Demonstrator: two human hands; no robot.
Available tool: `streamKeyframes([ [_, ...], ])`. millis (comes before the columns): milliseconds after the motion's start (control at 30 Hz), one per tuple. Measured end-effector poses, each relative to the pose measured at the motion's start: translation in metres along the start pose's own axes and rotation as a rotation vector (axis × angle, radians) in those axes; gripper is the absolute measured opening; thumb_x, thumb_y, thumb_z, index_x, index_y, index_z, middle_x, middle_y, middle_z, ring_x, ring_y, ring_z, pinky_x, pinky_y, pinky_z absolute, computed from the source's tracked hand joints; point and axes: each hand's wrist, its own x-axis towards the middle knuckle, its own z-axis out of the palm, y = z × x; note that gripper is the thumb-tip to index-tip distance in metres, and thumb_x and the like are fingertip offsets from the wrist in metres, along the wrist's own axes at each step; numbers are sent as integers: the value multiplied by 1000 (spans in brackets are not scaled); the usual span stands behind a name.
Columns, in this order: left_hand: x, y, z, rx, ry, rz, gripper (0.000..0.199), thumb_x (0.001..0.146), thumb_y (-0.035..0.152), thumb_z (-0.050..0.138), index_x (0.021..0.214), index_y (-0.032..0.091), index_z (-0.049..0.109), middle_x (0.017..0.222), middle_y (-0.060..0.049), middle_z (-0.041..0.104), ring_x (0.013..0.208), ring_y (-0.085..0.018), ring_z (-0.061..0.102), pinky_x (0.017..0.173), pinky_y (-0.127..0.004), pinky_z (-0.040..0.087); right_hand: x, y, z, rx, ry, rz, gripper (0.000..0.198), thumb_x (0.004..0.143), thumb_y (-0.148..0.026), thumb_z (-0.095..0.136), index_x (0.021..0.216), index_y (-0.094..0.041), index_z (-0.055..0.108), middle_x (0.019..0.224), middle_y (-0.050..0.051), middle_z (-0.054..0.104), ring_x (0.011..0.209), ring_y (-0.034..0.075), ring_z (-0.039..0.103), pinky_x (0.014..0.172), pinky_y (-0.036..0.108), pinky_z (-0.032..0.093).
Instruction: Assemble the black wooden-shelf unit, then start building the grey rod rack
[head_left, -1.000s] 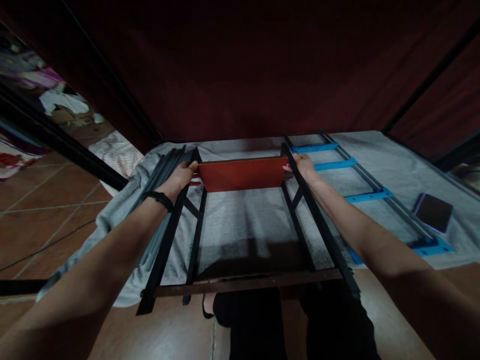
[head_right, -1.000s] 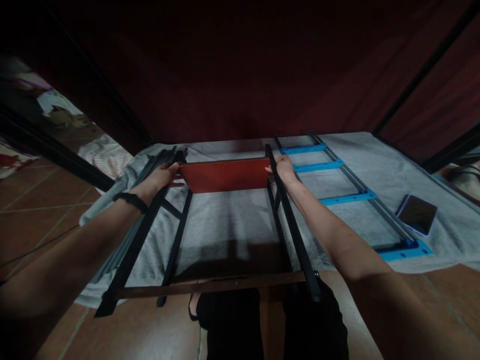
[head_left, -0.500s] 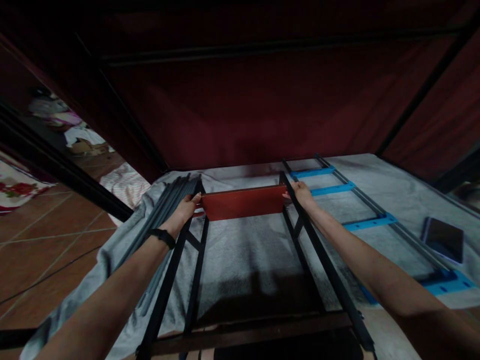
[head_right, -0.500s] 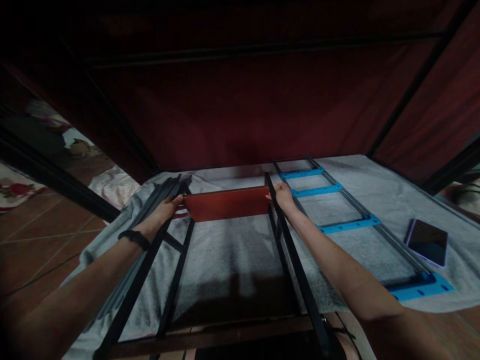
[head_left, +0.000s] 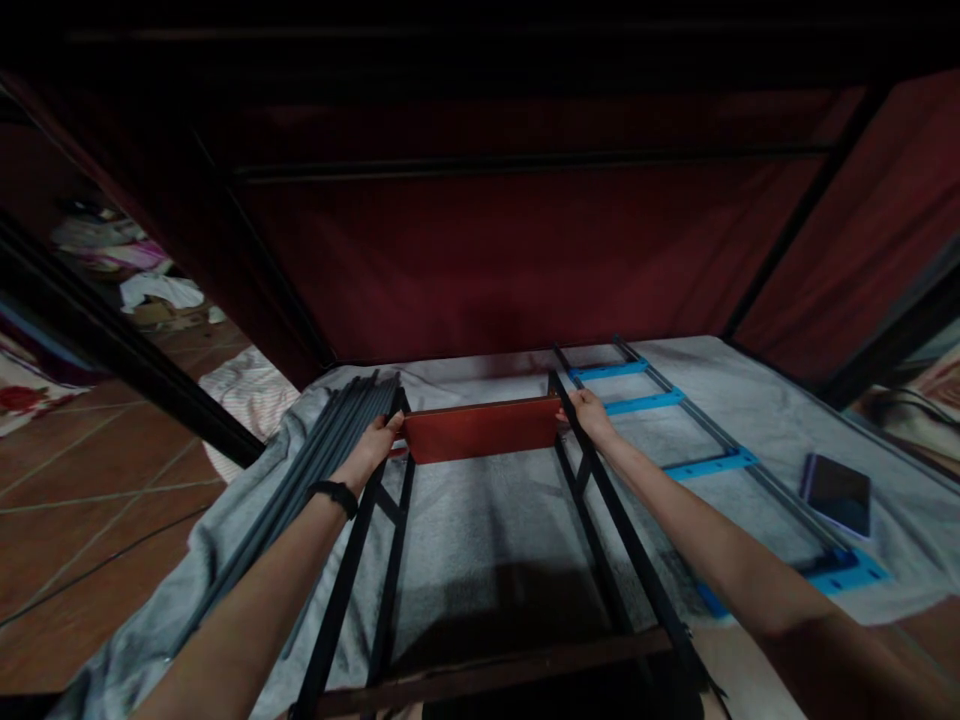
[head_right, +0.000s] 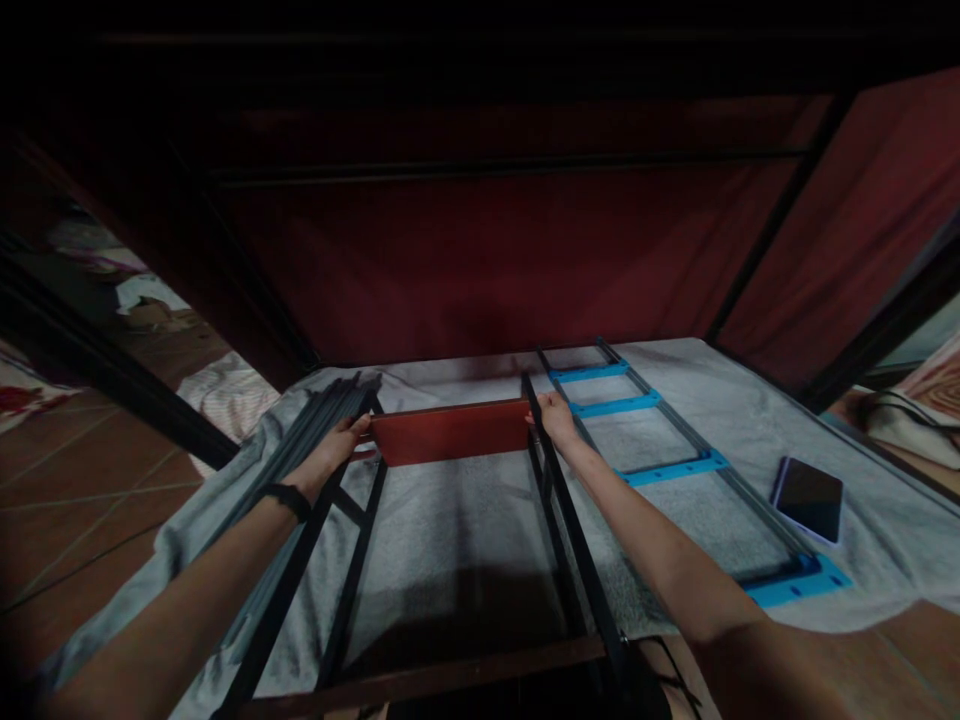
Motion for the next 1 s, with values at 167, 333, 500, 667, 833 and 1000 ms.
streamKeyframes([
  [167, -8, 6, 3, -134, -14, -25, 13, 90, 24, 65, 97, 15, 59, 98, -11, 68, 85, -19, 70, 61, -27, 62, -7, -11, 5, 13, 17, 47, 28, 88, -24, 67, 71, -21, 44, 53, -7, 52, 46, 8, 56, 49, 21, 59],
  [333, -18, 13, 7, -214, -17, -50, 7, 93, 18, 60, 98, 14, 58, 96, -9, 66, 78, -15, 69, 66, -30, 65, -15, -21, 9, 51, 33, 79, 31, 89, -21, 65, 69, -23, 41, 54, -7, 49, 48, 8, 55, 51, 24, 62],
  [500, -22, 16, 9, -236, -4, -74, 18, 90, 21, 66, 105, 14, 60, 93, -8, 66, 75, -15, 69, 65, -32, 67, -21, -26, 4, 69, 39, 86, 31, 89, -18, 64, 69, -23, 41, 55, -7, 49, 51, 10, 55, 56, 28, 64],
  [667, -21, 16, 14, -262, 15, -100, 28, 88, 23, 69, 114, 16, 60, 94, -7, 66, 77, -16, 69, 65, -35, 68, -24, -26, -7, 59, 50, 76, 28, 92, -18, 59, 68, -23, 45, 58, -4, 51, 56, 10, 57, 64, 27, 65],
  [833, -18, 13, 18, -234, -10, -91, 23, 86, 23, 71, 107, 16, 62, 92, -7, 65, 78, -17, 70, 66, -36, 68, -23, -24, -12, 14, 53, 79, 25, 92, -20, 57, 69, -23, 46, 58, -4, 52, 55, 11, 57, 64, 27, 64],
  [1000, -17, 8, 16, -191, -24, -63, 11, 89, 21, 66, 96, 15, 60, 96, -8, 66, 76, -15, 69, 62, -31, 66, -19, -21, -11, -69, 58, 56, 25, 90, -26, 61, 71, -23, 47, 58, -5, 52, 53, 11, 55, 56, 25, 60],
])
